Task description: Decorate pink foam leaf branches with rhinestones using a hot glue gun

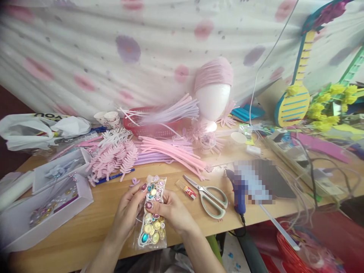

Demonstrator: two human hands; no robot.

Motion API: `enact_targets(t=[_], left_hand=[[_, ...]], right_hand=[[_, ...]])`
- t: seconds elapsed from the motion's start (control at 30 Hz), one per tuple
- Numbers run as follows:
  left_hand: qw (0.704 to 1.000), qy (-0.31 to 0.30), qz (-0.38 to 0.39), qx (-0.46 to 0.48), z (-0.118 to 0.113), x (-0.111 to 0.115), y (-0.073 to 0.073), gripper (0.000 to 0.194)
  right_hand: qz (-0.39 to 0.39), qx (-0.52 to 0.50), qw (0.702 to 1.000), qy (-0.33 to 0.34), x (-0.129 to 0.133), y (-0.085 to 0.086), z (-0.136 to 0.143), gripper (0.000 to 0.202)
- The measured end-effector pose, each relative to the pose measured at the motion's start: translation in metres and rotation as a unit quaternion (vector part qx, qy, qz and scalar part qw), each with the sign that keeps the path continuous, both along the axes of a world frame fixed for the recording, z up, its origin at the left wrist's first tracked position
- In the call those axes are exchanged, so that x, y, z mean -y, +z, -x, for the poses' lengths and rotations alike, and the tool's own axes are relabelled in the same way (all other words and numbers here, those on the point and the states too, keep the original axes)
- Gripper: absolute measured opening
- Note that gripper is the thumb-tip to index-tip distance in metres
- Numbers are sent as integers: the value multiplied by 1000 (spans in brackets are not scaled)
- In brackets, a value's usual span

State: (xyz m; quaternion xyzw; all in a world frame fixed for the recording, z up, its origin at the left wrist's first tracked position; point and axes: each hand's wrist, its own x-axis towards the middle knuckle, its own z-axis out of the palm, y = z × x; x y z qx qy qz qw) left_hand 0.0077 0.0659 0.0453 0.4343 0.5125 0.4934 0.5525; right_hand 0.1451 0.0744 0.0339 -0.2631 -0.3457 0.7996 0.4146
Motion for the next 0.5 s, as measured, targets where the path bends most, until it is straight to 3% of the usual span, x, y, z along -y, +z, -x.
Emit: enact_targets(t=[0.17, 0.27, 0.37, 0.5], left_hand=[[991, 105, 54, 55, -7, 0, 3, 25], [985, 134, 70, 80, -11, -2, 11, 22], [985, 127, 81, 87, -7, -6, 16, 27], [993, 90, 49, 53, 9, -13, 24, 35]], right_hand=[[12, -17, 1000, -4, 1, -4, 3, 37], [19, -30, 999, 12, 2, -5, 4, 38], [41, -52, 997, 30, 1, -8, 3, 42], [87, -96, 992, 8, -2, -12, 1, 47]])
